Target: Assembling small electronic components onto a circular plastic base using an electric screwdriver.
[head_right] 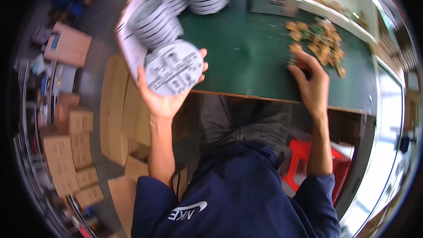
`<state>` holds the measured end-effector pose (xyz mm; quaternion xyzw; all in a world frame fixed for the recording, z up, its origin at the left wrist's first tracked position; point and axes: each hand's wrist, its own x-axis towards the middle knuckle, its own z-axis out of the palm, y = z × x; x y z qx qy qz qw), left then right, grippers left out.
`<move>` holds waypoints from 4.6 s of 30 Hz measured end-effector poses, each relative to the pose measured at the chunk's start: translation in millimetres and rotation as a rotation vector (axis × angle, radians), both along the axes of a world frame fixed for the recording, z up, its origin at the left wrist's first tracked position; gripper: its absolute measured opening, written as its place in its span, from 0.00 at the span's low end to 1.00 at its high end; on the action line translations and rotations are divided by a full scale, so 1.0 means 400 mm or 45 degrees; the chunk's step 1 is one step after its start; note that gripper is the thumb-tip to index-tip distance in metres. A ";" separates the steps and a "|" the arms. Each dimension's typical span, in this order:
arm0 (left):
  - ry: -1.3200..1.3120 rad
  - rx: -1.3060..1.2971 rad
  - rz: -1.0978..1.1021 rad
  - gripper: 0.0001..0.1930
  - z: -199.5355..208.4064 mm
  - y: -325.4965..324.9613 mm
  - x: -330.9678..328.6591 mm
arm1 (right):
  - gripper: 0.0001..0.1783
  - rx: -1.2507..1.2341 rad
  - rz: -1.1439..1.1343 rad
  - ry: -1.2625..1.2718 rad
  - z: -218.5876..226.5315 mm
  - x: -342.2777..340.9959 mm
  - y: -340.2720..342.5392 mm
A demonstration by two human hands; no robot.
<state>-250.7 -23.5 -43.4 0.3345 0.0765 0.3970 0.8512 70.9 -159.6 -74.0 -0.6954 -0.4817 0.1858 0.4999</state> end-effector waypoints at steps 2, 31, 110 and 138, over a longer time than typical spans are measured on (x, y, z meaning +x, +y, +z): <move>-0.427 -0.327 0.115 0.46 -0.055 -0.072 -0.123 | 0.22 0.022 -0.037 -0.002 0.002 0.018 -0.017; 1.890 1.721 0.389 0.44 0.376 0.233 -0.110 | 0.20 0.063 -0.036 0.058 0.016 0.006 -0.007; 1.330 1.694 0.682 0.58 -0.028 -0.031 0.243 | 0.19 0.163 0.389 -0.583 0.158 -0.059 0.182; 1.403 1.666 0.639 0.46 -0.054 -0.012 0.257 | 0.14 0.112 0.540 -0.779 0.083 -0.054 0.212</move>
